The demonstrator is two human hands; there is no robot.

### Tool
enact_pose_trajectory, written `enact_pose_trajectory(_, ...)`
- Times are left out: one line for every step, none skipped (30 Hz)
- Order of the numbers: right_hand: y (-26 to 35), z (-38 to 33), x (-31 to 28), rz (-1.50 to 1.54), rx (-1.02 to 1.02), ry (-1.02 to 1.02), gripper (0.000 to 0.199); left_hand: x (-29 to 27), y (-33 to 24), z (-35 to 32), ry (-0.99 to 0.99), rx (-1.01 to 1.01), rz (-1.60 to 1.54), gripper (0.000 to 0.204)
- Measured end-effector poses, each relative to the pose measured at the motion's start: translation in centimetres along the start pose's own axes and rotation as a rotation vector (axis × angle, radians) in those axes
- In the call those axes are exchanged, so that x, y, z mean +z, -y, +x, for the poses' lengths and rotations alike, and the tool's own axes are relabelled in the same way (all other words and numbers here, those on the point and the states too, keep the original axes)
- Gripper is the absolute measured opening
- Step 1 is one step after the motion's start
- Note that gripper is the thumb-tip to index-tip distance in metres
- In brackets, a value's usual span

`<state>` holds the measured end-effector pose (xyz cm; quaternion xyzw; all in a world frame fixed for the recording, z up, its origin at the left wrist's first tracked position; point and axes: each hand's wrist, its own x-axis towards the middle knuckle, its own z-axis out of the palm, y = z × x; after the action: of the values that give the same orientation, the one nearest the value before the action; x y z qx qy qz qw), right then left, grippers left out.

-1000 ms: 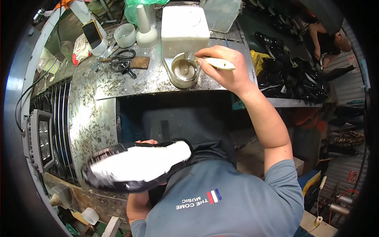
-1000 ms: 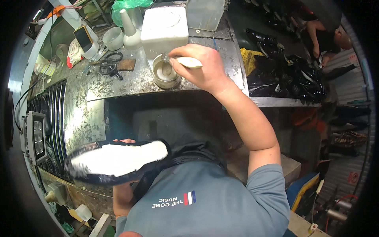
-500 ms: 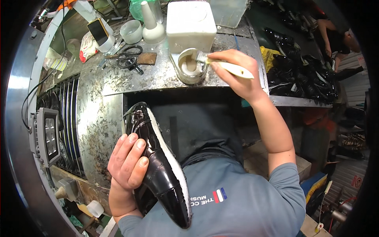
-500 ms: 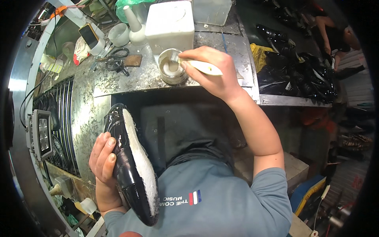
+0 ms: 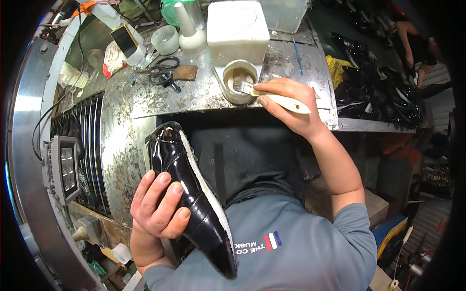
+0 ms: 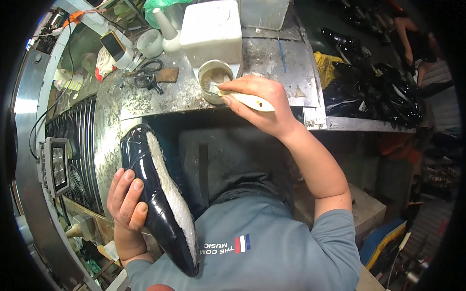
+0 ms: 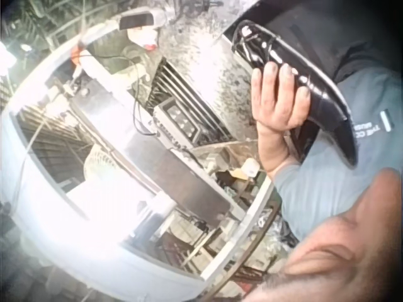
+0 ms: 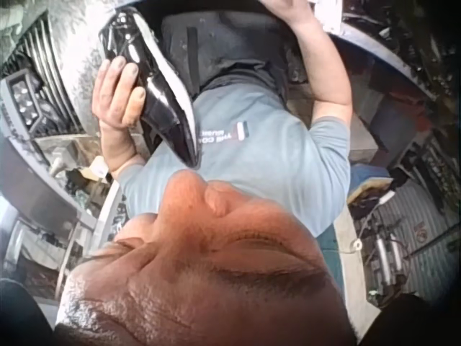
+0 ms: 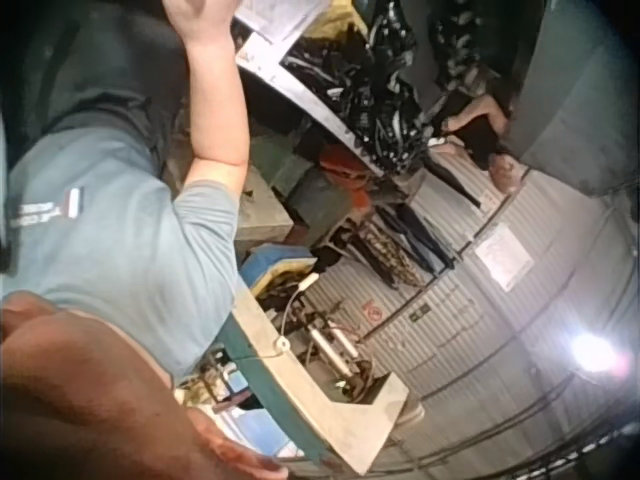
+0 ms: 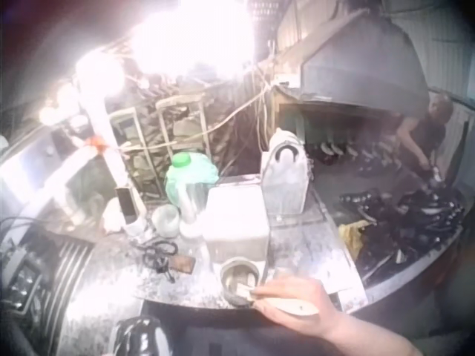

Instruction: The person paints the white soles of black shoes black using a brush and a container of black paint. They repeatedly dip the brush into the paint and apply it to the soles of multiple shoes, placing each finished shoe on a nearby rack.

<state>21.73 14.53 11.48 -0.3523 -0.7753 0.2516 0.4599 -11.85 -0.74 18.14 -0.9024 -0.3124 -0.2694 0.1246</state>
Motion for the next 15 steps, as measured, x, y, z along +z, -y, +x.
enact_pose_trajectory(0.5, 0.0, 0.0, 0.027, -0.026, -0.013, 0.024, -0.1, 0.0, 0.0, 0.010, 0.006, 0.005, 0.038)
enact_pose_trajectory(1.0, -0.1, -0.1, 0.078, 0.005, 0.010, 0.025, -0.2, 0.0, 0.1, 0.022, 0.007, 0.006, 0.040)
enact_pose_trajectory(1.3, -0.2, 0.0, 0.098, -0.016, 0.019, 0.026, -0.3, -0.1, 0.1, 0.027, 0.007, 0.009, 0.040)
enact_pose_trajectory(1.6, -0.2, 0.1, 0.119, -0.038, 0.027, 0.026, -0.4, -0.1, 0.1, 0.032, 0.008, 0.012, 0.040)
enact_pose_trajectory(1.7, -0.3, 0.1, 0.139, -0.059, 0.036, 0.026, -0.4, -0.1, 0.1, 0.037, 0.007, 0.014, 0.040)
enact_pose_trajectory(1.7, -0.3, 0.1, 0.142, -0.070, 0.047, 0.025, -0.4, -0.1, 0.1, 0.047, 0.009, 0.018, 0.040)
enact_pose_trajectory(1.7, -0.3, 0.0, 0.122, -0.034, 0.030, 0.024, -0.5, 0.0, 0.1, 0.057, 0.010, 0.022, 0.039)
enact_pose_trajectory(1.7, -0.2, -0.1, 0.101, 0.001, 0.014, 0.023, -0.5, 0.1, 0.1, 0.066, 0.012, 0.026, 0.039)
enact_pose_trajectory(1.6, -0.1, -0.3, 0.079, 0.036, -0.003, 0.023, -0.5, 0.1, 0.2, 0.072, 0.017, 0.029, 0.038)
enact_pose_trajectory(1.1, 0.1, -0.5, 0.070, 0.048, -0.014, 0.021, -0.6, 0.2, 0.2, 0.079, 0.022, 0.032, 0.037)
enact_pose_trajectory(1.1, 0.4, -0.9, 0.075, 0.096, 0.010, 0.021, -0.5, 0.3, 0.3, 0.084, 0.025, 0.038, 0.037)
enact_pose_trajectory(1.0, 0.7, -0.9, 0.051, 0.054, -0.015, 0.021, -0.5, 0.4, 0.2, 0.083, 0.025, 0.038, 0.036)
enact_pose_trajectory(0.9, 1.0, -0.9, 0.027, 0.012, -0.041, 0.022, -0.5, 0.5, 0.2, 0.081, 0.026, 0.039, 0.036)
enact_pose_trajectory(0.6, 1.2, -0.9, 0.001, -0.038, -0.058, 0.022, -0.4, 0.6, 0.3, 0.079, 0.029, 0.037, 0.035)
enact_pose_trajectory(0.3, 1.5, -0.8, -0.026, -0.089, -0.076, 0.022, -0.4, 0.7, 0.3, 0.080, 0.032, 0.037, 0.035)
